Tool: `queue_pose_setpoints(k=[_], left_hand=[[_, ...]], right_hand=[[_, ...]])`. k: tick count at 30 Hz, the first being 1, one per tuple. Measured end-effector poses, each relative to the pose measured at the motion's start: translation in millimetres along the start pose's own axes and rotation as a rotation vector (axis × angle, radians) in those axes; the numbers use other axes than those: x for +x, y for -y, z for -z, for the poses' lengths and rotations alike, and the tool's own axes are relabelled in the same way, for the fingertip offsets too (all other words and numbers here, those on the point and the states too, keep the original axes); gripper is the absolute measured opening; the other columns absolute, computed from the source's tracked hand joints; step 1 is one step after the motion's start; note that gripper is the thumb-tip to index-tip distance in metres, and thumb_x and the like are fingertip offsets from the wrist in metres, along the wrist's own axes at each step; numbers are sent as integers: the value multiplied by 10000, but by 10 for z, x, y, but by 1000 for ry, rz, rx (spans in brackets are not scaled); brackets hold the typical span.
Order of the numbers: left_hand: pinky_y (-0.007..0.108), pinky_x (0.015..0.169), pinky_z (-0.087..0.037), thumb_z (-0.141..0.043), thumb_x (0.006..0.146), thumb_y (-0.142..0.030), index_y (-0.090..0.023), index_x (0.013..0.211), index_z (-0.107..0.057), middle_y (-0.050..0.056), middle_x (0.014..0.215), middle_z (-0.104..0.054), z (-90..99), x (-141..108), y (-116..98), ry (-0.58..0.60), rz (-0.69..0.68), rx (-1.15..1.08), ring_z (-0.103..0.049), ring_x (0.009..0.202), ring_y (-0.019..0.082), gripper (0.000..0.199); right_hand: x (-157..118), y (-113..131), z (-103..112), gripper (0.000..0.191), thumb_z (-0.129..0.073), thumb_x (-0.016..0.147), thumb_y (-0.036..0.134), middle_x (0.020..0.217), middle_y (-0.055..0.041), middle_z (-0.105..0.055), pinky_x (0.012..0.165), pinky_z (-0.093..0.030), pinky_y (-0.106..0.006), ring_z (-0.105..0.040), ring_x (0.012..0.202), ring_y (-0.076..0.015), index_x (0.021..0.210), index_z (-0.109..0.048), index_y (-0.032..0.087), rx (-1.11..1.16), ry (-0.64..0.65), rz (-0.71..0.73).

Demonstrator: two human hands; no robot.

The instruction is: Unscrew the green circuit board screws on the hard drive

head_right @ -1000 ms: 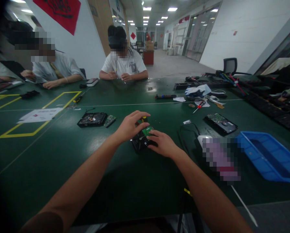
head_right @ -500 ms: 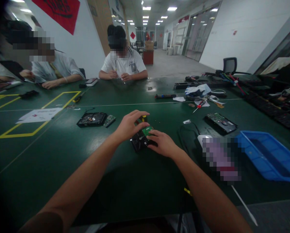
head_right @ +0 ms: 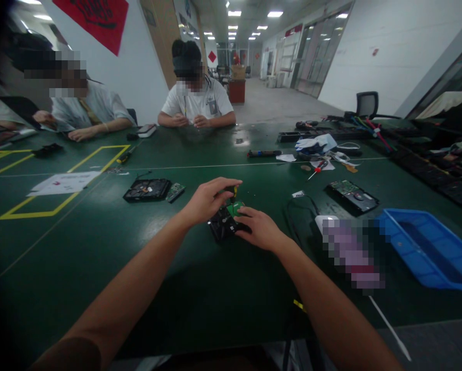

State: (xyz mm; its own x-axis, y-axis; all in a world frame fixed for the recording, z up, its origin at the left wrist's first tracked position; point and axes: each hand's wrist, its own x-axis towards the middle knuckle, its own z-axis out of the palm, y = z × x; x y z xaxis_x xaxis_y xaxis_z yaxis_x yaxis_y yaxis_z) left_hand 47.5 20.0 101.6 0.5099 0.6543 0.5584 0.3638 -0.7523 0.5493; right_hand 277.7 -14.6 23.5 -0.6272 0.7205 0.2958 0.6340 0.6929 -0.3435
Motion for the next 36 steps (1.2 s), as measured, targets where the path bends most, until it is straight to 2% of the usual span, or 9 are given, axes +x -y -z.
queue_pose_setpoints(k=[3, 5, 10, 17, 21, 25, 28, 32, 36], left_hand=[[345, 903, -581, -670, 961, -244, -235, 1264, -664, 68, 1159, -666, -6, 1, 3, -62, 32, 58, -655, 1022, 182, 303], [336, 879, -582, -708, 941, -287, -237, 1263, -662, 64, 1138, -655, -11, -1, 7, -82, 49, 83, -653, 996, 180, 329], [325, 877, -576, -613, 997, -230, -256, 1405, -575, 73, 1202, -652, -31, -10, 16, -57, 37, 75, -643, 1079, 187, 411], [316, 813, -581, -726, 934, -312, -261, 1340, -628, 51, 1100, -647, -57, -19, 32, -99, 66, 112, -661, 906, 160, 420], [343, 877, -586, -653, 973, -239, -264, 1362, -614, 65, 1173, -672, -40, -14, 11, -62, 39, 71, -665, 1018, 184, 392], [369, 956, -582, -503, 1004, -114, -278, 1476, -509, 73, 1355, -650, -27, -8, 8, 4, 7, 5, -654, 1144, 189, 500], [379, 963, -577, -551, 998, -152, -274, 1438, -553, 69, 1276, -675, -31, -7, 17, -3, 4, 32, -663, 1092, 189, 456], [327, 847, -590, -702, 942, -279, -257, 1322, -644, 59, 1141, -669, -46, -11, 24, -75, 46, 68, -671, 962, 174, 385], [309, 832, -589, -608, 990, -223, -260, 1402, -589, 79, 1240, -672, -47, -15, 18, -58, 45, 6, -665, 1077, 187, 413]], right_hand=[[1, -2, -1, 400, -723, 913, 371, 1472, -96, -594, 1118, -488, -547, -572, 1352, -329, 1300, -700, 273, -2, -4, -5], [0, -5, -3, 398, -716, 918, 374, 1478, -94, -589, 1122, -487, -538, -571, 1353, -324, 1302, -699, 269, 0, 0, 0], [-1, 1, 4, 402, -712, 922, 376, 1471, -100, -594, 1122, -487, -537, -567, 1356, -327, 1306, -696, 256, 1, 5, 0], [6, 10, 12, 396, -703, 930, 373, 1474, -100, -591, 1117, -488, -554, -573, 1349, -329, 1309, -692, 259, -3, 14, 2], [1, -1, -6, 401, -704, 929, 368, 1472, -107, -591, 1109, -494, -555, -577, 1344, -331, 1315, -688, 260, -1, 6, 3], [-7, -3, -13, 401, -717, 919, 362, 1468, -103, -597, 1110, -493, -556, -570, 1354, -335, 1307, -694, 268, 10, -12, 10], [-7, 0, -7, 405, -722, 914, 363, 1469, -97, -597, 1106, -497, -558, -575, 1348, -336, 1309, -693, 279, 14, -17, 3], [0, 5, 6, 405, -715, 918, 375, 1474, -99, -591, 1107, -496, -553, -579, 1343, -335, 1309, -694, 275, 5, 0, -4], [5, 4, 7, 400, -702, 928, 377, 1474, -115, -591, 1118, -486, -551, -562, 1363, -336, 1307, -694, 248, -3, 15, 7]])
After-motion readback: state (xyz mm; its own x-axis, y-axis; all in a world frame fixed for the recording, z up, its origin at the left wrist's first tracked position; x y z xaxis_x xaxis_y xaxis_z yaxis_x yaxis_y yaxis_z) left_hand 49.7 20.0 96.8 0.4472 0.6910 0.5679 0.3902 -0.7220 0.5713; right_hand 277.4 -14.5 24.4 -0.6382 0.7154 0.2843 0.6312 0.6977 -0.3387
